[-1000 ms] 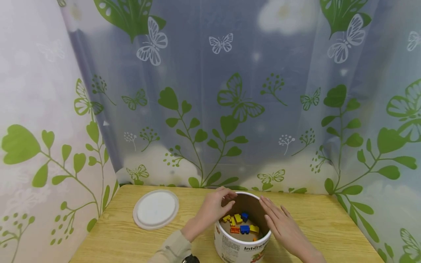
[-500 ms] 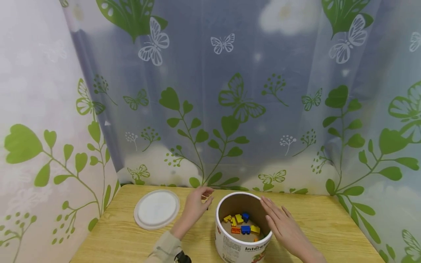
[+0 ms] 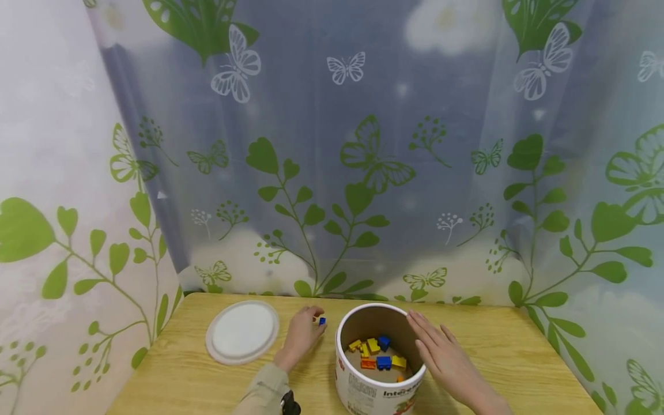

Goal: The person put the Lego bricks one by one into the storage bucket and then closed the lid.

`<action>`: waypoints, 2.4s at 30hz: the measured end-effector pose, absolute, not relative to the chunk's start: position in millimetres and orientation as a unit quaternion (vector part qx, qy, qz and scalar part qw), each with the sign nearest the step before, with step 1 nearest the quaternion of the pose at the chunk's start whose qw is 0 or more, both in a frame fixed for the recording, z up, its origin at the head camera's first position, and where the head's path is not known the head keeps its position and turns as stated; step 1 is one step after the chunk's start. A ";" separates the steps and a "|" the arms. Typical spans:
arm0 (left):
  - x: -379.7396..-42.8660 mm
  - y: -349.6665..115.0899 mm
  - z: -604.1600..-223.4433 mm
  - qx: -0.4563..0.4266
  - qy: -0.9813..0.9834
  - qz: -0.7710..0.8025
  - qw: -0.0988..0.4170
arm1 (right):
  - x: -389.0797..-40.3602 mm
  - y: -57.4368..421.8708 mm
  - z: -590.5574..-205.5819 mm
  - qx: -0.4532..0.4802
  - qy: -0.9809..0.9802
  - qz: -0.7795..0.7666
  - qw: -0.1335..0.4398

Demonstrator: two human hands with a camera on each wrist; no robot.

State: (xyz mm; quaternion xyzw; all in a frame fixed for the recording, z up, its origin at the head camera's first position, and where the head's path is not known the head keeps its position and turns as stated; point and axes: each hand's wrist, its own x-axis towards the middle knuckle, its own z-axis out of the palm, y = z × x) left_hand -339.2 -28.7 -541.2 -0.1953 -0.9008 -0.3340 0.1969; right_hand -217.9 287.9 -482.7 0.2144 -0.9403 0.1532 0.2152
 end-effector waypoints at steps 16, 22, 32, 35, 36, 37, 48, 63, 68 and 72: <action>-347.7 -31.4 -561.3 -0.187 -0.911 -0.320 0.184 | -220.0 284.1 -482.5 0.224 -0.938 0.142 0.224; -345.1 -30.5 -557.1 -0.199 -0.910 -0.326 0.160 | -219.9 284.7 -483.1 0.219 -0.938 0.141 0.229; -341.8 -29.7 -531.9 -0.233 -0.890 -0.360 0.157 | -219.1 287.7 -482.9 0.219 -0.937 0.139 0.234; -340.4 -29.2 -521.2 -0.242 -0.887 -0.357 0.164 | -218.7 288.0 -480.8 0.221 -0.939 0.142 0.223; -339.4 -28.9 -517.4 -0.245 -0.886 -0.358 0.166 | -218.4 288.0 -480.0 0.220 -0.940 0.143 0.219; -338.3 -28.5 -513.3 -0.248 -0.884 -0.359 0.168 | -218.1 288.0 -479.2 0.220 -0.941 0.142 0.214; -314.7 -17.8 -464.9 -0.286 -0.858 -0.393 0.164 | -214.6 285.4 -471.6 0.205 -0.954 0.130 0.174; -290.3 9.9 -431.8 -0.332 -0.841 -0.399 0.154 | -213.7 284.9 -470.0 0.203 -0.956 0.130 0.170; -286.8 20.3 -432.4 -0.344 -0.843 -0.389 0.139 | -214.0 285.0 -469.6 0.201 -0.956 0.130 0.167; -284.4 28.3 -434.0 -0.348 -0.854 -0.366 0.122 | -214.6 285.2 -469.9 0.201 -0.957 0.133 0.160</action>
